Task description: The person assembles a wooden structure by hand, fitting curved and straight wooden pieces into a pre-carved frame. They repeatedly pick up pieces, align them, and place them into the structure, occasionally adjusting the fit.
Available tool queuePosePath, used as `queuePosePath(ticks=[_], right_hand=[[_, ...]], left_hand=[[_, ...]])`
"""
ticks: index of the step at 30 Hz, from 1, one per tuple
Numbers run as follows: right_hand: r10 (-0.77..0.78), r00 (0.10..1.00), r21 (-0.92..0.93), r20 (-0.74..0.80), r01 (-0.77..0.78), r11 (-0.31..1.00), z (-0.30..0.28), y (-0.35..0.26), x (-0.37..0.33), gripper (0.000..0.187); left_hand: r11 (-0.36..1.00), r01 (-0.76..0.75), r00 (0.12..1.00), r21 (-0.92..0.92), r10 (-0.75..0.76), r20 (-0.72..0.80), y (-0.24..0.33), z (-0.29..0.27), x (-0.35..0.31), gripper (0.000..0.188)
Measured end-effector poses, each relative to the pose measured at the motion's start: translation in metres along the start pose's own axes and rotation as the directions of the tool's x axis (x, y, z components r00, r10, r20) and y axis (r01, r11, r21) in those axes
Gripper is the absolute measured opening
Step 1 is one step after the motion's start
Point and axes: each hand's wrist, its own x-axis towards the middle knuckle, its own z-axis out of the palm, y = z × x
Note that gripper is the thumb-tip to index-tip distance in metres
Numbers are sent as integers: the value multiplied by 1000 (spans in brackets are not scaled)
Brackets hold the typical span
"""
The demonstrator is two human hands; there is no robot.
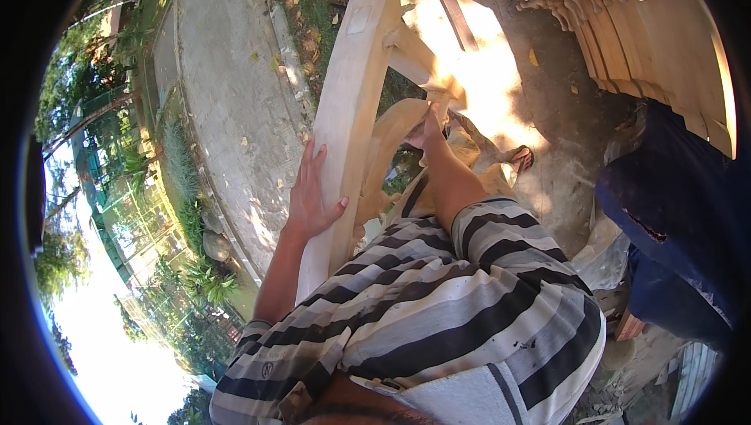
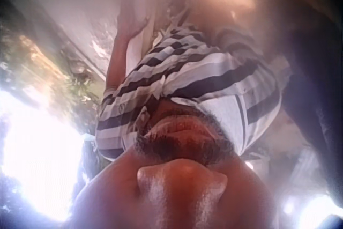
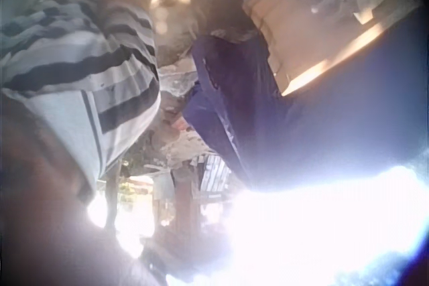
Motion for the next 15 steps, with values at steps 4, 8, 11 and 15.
queuePosePath(ticks=[4, 8, 11, 15], right_hand=[[-112, 994, 343, 12, 101, 934, -1, 17, 37, 91], [-132, 991, 301, -7, 128, 945, -6, 17, 46, 85], [-115, 993, 248, -11, 114, 962, 0, 18, 41, 82], [-168, 986, 202, -10, 167, 965, 5, 9, 40, 78]], left_hand=[[999, 22, 999, -24, -21, 30, -1, -2, -4, 100], [984, -10, 999, -181, 4, -32, -23, 6, -10, 88], [966, 88, 974, -243, -135, -184, -21, 17, -20, 81], [873, 394, 898, -287, -432, -84, -4, 18, -75, 84]])
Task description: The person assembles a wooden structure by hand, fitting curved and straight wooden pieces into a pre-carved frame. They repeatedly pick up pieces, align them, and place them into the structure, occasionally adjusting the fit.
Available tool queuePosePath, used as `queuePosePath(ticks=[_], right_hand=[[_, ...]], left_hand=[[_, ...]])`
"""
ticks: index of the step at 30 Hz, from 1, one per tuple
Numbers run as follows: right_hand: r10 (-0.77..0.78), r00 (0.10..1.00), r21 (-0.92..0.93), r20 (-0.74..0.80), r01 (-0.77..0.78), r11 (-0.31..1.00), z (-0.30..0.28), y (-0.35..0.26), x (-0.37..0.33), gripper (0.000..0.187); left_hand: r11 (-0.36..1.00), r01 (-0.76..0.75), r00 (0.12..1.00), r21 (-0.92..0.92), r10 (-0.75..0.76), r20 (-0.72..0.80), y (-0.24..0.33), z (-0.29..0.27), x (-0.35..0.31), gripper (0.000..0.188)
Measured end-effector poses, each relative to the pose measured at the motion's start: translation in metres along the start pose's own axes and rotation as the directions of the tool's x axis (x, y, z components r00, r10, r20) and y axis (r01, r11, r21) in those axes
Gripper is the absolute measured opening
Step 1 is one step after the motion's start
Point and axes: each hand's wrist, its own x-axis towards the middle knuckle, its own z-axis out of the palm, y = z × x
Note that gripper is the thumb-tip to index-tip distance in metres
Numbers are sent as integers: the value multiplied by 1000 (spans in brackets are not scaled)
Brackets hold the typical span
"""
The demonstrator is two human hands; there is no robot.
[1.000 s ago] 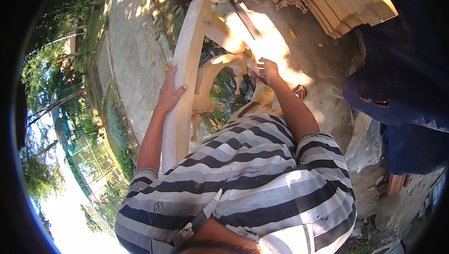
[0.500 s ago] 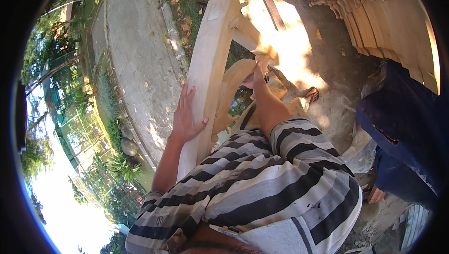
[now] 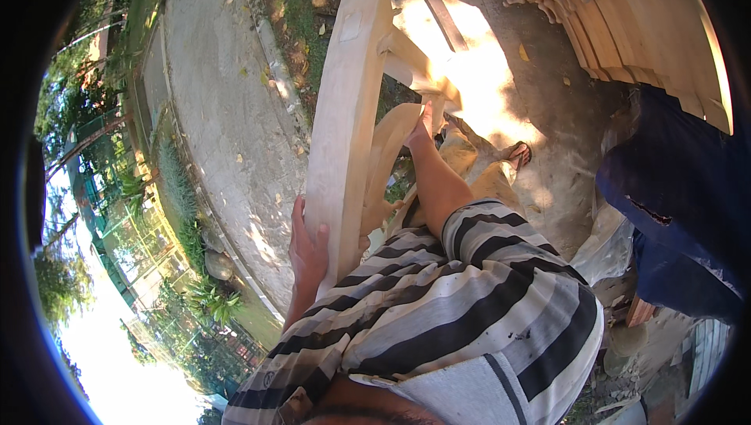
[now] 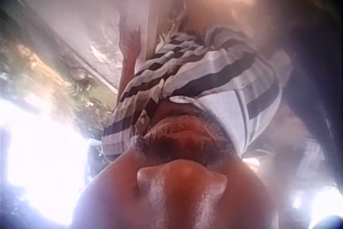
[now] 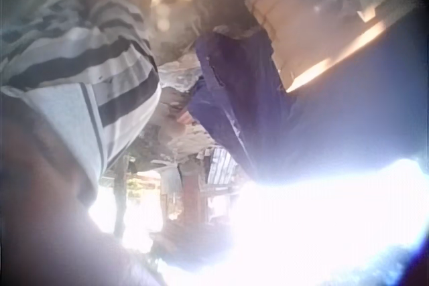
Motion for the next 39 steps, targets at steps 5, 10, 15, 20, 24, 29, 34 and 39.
queuePosePath(ticks=[5, 10, 15, 20, 24, 29, 34, 39], right_hand=[[-72, 997, 61, 26, 70, 996, -9, -11, 14, 73], [-51, 969, 267, 241, -16, 964, -17, -31, -11, 78], [-310, 948, 209, 76, 289, 934, -45, -56, -15, 79], [-575, 808, 197, 130, 547, 813, -53, -101, -56, 80], [-599, 800, 273, -40, 585, 763, 7, -129, -160, 81], [-798, 602, 406, -25, 736, 543, -13, -206, -175, 65], [-917, 379, 473, -122, 835, 282, 8, -246, -232, 53], [-899, 226, 507, -375, 862, 5, 92, -235, -304, 57]], left_hand=[[949, 196, 980, 246, -199, -10, 15, -8, -72, 115], [919, 210, 977, 333, -214, -26, 24, -6, -84, 128], [922, -99, 994, 374, 108, -1, 8, -9, -75, 122], [888, -333, 942, 317, 326, 76, 14, -20, -27, 118], [858, -459, 889, 233, 446, 106, 20, -22, 14, 113], [799, -600, 794, 44, 587, 161, 42, -24, 69, 107], [753, -615, 730, -235, 656, 192, 50, -29, 123, 103], [639, -610, 645, -468, 744, 176, 54, -38, 173, 102]])
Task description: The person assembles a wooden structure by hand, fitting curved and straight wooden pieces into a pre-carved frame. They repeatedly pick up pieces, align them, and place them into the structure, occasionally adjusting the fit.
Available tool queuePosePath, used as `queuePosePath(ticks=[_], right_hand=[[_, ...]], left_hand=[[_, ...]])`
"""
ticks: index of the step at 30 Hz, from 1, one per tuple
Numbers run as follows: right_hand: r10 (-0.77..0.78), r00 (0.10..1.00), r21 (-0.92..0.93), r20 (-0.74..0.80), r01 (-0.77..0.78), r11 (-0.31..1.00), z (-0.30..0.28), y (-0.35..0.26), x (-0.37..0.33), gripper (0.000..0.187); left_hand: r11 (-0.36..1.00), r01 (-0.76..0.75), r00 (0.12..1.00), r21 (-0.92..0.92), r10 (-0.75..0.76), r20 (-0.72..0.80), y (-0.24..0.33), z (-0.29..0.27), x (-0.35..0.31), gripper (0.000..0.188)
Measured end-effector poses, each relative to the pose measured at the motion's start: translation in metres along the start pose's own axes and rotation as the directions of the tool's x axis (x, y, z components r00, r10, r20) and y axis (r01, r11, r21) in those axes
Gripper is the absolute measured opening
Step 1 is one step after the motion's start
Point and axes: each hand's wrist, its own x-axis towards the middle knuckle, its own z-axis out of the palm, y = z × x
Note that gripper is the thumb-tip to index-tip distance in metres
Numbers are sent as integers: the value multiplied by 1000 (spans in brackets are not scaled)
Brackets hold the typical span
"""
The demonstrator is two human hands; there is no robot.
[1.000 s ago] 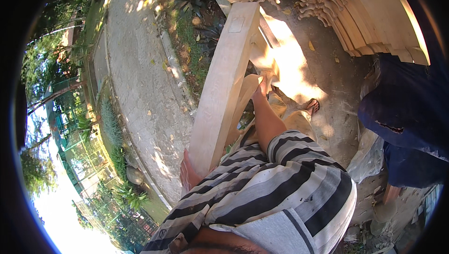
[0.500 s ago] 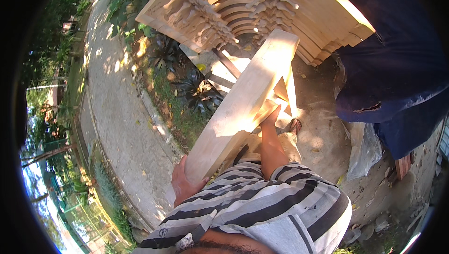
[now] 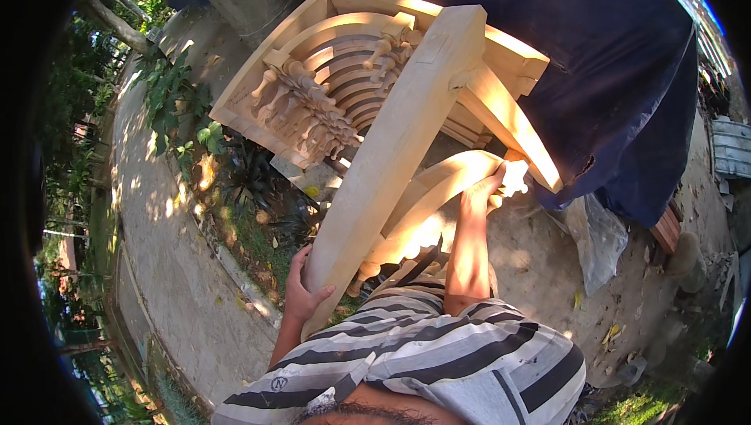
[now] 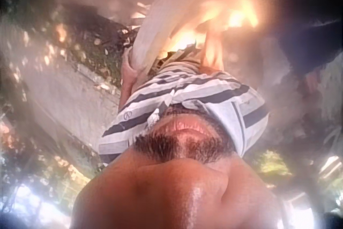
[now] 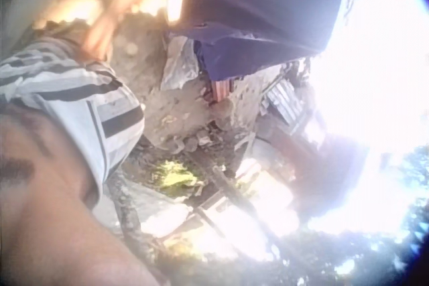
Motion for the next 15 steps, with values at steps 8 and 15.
queuePosePath(ticks=[8, 15], right_hand=[[88, 907, 219, 412, -192, 957, 147, 0, -97, 68], [-103, 877, 356, 469, -81, 931, 248, 36, -190, 67]], left_hand=[[974, 33, 999, -225, -30, 16, 28, -74, 53, 102], [654, 244, 944, -716, -328, 22, -96, -128, 70, 62]])
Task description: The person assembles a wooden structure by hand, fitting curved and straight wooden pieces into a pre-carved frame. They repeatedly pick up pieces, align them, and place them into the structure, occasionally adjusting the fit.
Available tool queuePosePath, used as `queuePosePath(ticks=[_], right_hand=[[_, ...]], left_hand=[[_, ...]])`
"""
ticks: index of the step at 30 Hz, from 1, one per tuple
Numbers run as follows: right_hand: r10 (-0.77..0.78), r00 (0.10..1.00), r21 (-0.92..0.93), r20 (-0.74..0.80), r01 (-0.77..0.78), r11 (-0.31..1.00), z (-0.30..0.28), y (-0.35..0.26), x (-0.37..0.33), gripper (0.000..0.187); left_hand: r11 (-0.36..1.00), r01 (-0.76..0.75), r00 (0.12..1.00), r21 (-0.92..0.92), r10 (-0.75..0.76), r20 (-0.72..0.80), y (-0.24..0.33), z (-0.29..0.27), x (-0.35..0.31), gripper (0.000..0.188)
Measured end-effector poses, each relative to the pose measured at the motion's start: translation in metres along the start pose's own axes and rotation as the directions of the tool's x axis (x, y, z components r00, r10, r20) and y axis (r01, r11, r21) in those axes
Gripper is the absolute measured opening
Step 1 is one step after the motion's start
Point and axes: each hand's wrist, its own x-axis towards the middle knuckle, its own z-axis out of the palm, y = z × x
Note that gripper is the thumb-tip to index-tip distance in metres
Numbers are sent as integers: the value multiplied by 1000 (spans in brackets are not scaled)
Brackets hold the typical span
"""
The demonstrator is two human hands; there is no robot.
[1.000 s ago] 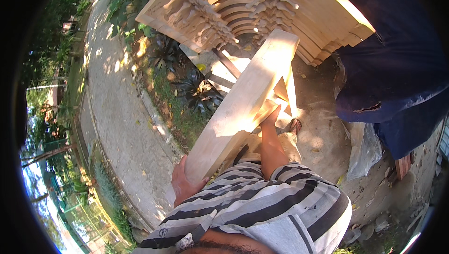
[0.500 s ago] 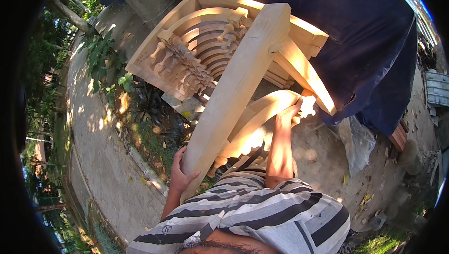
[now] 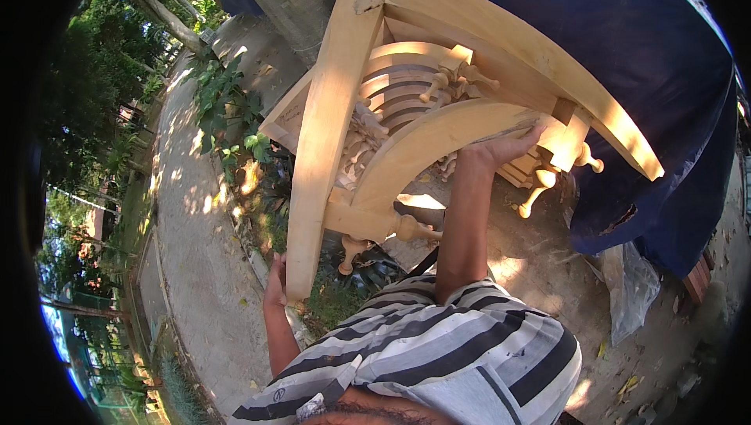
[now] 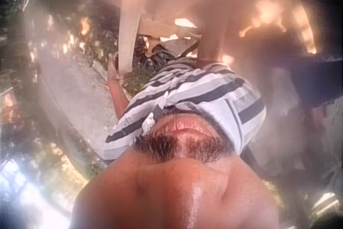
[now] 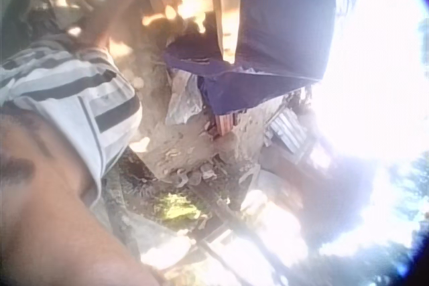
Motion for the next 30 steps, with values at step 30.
queuePosePath(ticks=[30], right_hand=[[-111, 976, -63, -185, 101, 993, 84, 398, 160, 81]], left_hand=[[222, -114, 763, 968, 644, -58, 262, -10, 337, 75]])
